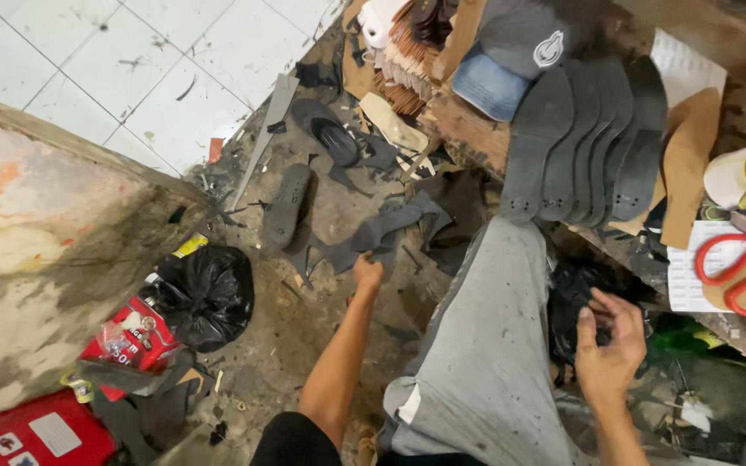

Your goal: The person sits on the floor and applies a yellow liquid to black shoe soles using a brush. They pick up soles from a wooden shelf, coat them, and place them back on the shelf.

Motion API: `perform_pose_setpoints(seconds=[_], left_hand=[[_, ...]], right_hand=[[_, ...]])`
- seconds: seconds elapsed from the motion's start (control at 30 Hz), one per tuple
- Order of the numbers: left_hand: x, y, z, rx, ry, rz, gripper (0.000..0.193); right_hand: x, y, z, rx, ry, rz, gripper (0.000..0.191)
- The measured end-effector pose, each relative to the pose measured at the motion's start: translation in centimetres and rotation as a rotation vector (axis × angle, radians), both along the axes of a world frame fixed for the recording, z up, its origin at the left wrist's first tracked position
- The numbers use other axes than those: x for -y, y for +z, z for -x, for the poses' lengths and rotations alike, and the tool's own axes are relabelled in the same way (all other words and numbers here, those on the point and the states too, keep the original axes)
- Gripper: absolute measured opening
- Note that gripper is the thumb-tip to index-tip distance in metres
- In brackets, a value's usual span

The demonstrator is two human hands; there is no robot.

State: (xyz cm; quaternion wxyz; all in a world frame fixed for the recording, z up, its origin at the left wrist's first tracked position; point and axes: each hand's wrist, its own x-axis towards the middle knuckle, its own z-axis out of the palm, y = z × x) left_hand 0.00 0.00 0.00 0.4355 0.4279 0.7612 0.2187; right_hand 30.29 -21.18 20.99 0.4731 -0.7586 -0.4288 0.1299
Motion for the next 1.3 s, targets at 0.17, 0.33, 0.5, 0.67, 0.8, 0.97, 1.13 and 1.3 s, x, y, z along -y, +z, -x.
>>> perform_pose_setpoints(seconds=[0.17,0.33,0.5,0.67,0.8,0.97,1.13,1.3], left_hand=[[-3.5,-5.9,1.0,-0.172,-0.086,0.101,0.079],[-9.6,-10.0,0.4,-0.343,-0.220,0.021,0.125],[-12.1,-13.2,-1.3,-0.337,-0.056,0.172,0.135],[-11.3,-14.1,-2.1,-0.233,0.301,0.124,0.119],[-12.3,-13.8,-2.4,-0.199,0.271,-0.120,0.091],[-12.8,-14.4,-1.6,-0.222,0.300,-0.159,0.040],[-11.2,-11.4,1.3,-0.132,0.209,-0.434,0.020],[-5.6,-0.3,4.2,-0.117,-0.081,-0.368,0.034]], right_hand=[[4.3,-13.3,-0.2,-0.199,-0.174,0.410,0.031],[5.6,-20.2,-1.4,-0.244,-0.223,0.361,0.042],[1.8,-21.0,-2.1,-0.296,-0.227,0.312,0.038],[-1.9,-17.9,-1.5,-0.327,-0.184,0.215,0.035],[-5.4,-15.2,-1.0,-0.287,-0.167,0.215,0.031],[-9.2,-11.7,0.4,-0.150,-0.053,0.201,0.025],[-13.8,-6.6,3.3,-0.051,0.051,0.168,0.024],[-18.6,-1.6,9.1,0.465,0.571,0.006,0.054]])
